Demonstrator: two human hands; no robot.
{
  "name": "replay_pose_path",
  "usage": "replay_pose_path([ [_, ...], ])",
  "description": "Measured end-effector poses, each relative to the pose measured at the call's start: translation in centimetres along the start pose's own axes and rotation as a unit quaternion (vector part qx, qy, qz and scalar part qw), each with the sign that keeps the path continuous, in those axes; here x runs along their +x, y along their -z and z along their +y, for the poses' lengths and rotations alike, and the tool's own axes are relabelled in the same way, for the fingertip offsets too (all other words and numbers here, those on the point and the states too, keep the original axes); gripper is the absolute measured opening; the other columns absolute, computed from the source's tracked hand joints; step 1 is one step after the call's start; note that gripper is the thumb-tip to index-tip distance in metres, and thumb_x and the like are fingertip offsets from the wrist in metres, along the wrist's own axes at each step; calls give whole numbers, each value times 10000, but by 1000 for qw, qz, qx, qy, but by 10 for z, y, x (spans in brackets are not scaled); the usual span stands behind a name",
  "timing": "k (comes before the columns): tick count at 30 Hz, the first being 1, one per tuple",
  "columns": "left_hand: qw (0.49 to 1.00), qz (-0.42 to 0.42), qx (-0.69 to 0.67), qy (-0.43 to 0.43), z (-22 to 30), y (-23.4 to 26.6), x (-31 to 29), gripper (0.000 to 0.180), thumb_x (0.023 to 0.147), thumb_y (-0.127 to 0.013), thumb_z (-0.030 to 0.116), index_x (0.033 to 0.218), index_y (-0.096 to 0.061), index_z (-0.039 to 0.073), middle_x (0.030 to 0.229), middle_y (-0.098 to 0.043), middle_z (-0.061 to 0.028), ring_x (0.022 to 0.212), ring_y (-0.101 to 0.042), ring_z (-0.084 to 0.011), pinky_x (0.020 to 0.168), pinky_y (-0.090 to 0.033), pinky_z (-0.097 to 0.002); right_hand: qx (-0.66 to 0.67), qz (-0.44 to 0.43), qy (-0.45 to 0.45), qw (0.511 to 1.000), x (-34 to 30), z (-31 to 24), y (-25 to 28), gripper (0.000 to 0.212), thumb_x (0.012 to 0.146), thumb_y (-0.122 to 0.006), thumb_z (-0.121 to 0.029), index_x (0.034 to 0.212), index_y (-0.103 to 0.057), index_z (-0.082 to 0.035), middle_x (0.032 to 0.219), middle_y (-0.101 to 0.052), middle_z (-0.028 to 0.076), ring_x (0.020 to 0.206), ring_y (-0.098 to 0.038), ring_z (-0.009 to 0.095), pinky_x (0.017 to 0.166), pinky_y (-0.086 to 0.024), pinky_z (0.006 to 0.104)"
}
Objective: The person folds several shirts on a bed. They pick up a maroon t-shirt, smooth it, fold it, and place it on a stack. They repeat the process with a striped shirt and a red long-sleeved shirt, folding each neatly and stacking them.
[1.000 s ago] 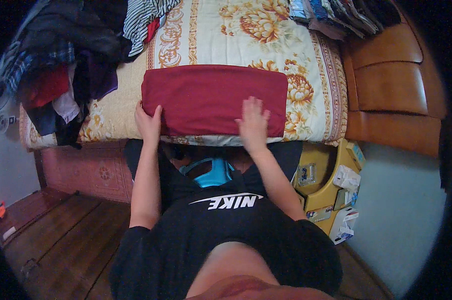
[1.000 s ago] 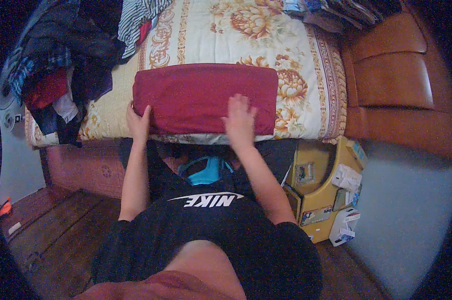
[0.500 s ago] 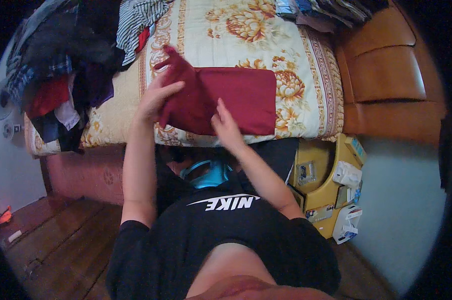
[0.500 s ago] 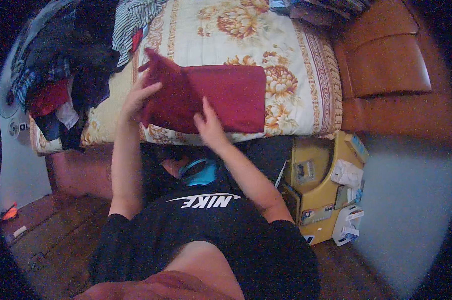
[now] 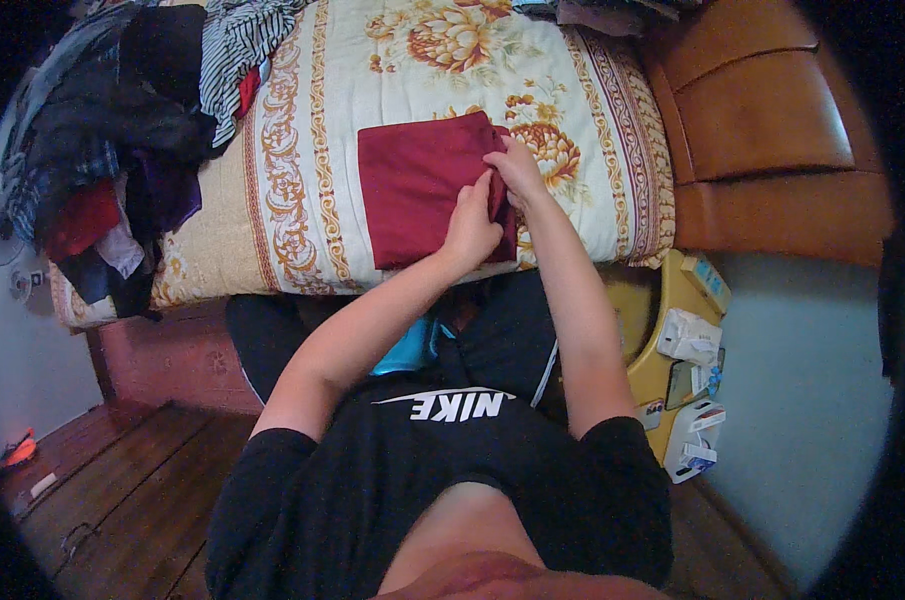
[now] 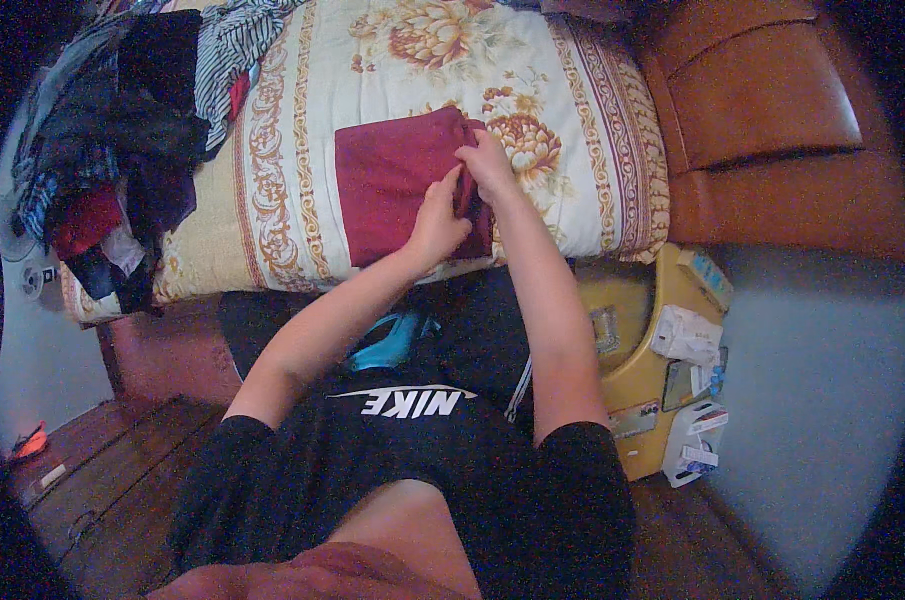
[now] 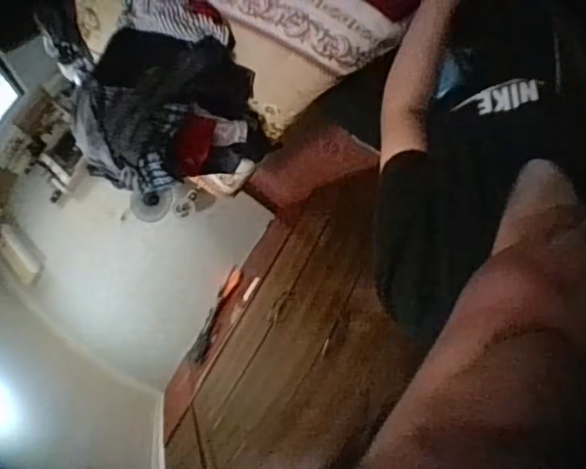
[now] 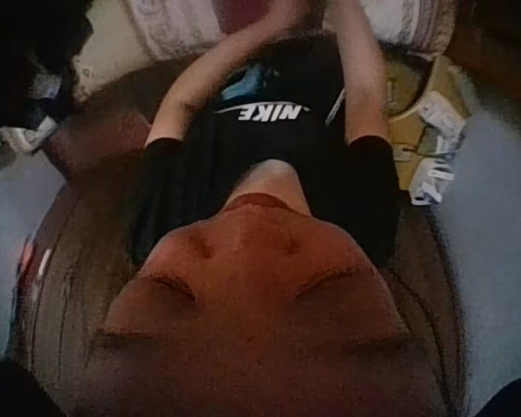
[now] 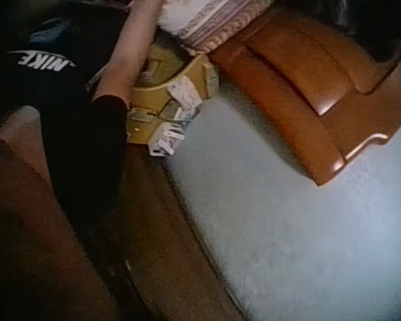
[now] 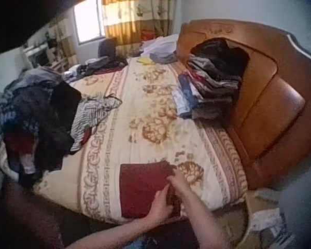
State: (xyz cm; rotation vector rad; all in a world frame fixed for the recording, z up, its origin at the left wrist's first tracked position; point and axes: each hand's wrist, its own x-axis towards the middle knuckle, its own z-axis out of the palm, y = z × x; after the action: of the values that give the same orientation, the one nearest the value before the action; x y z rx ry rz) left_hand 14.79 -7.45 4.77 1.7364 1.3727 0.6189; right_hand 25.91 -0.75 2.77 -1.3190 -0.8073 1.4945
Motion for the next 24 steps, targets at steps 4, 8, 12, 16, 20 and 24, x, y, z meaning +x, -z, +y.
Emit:
replay_pose_path([
  [4, 997, 14, -46, -58, -3, -14, -23, 755, 592, -550, -39, 1299, -292, 11, 1054, -425, -198, 986, -452, -347, 885, -393, -360, 22, -16, -6, 1000, 9, 8, 12, 266, 710, -444, 25, 945, -567, 18, 813, -601, 90, 713, -573, 174, 630, -465, 298],
  [8, 996, -10, -40, -78, -6, -14, -32, 753, 601, -517, -84, 1308, -290, 39, 1067, -405, -188, 997, -442, -335, 869, -397, -352, 18, 5, 33, 999, 10, 21, 16, 294, 709, -435, 19, 968, -574, 6, 810, -609, 105, 714, -580, 195, 636, -463, 320],
  [12, 987, -25, -27, -159, -9, -23, -37, 719, 624, -509, -87, 1299, -297, 42, 1067, -413, -180, 1006, -443, -325, 852, -400, -356, -226, 111, 154, 956, 10, 23, 14, 386, 719, -425, 34, 1098, -499, 25, 991, -580, 124, 927, -555, 204, 809, -451, 311],
  [16, 978, -92, -69, -175, -6, -20, -59, 595, 655, -510, -77, 1225, -406, 57, 1056, -438, -164, 985, -471, -320, 842, -411, -369, -301, 121, 218, 920, 16, 38, 20, 423, 767, -467, -14, 1188, -437, -5, 1159, -492, 168, 1071, -495, 268, 915, -391, 341],
  [20, 951, 112, 129, -260, -32, 10, -76, 412, 634, -547, -16, 1032, -561, 92, 995, -537, -129, 966, -508, -303, 818, -385, -402, -534, 158, 278, 782, -32, 6, 7, 465, 811, -537, -170, 1246, -405, -74, 1306, -373, 145, 1208, -371, 285, 952, -325, 499],
  [24, 917, 91, 378, -95, -58, 46, -69, 544, 824, -512, 246, 1324, -328, 137, 1402, -270, -83, 1296, -240, -260, 997, -189, -504, -692, 67, 288, 658, -66, 31, -7, 563, 838, -489, -378, 1321, -338, -130, 1405, -263, 67, 1306, -208, 257, 935, -194, 657],
])
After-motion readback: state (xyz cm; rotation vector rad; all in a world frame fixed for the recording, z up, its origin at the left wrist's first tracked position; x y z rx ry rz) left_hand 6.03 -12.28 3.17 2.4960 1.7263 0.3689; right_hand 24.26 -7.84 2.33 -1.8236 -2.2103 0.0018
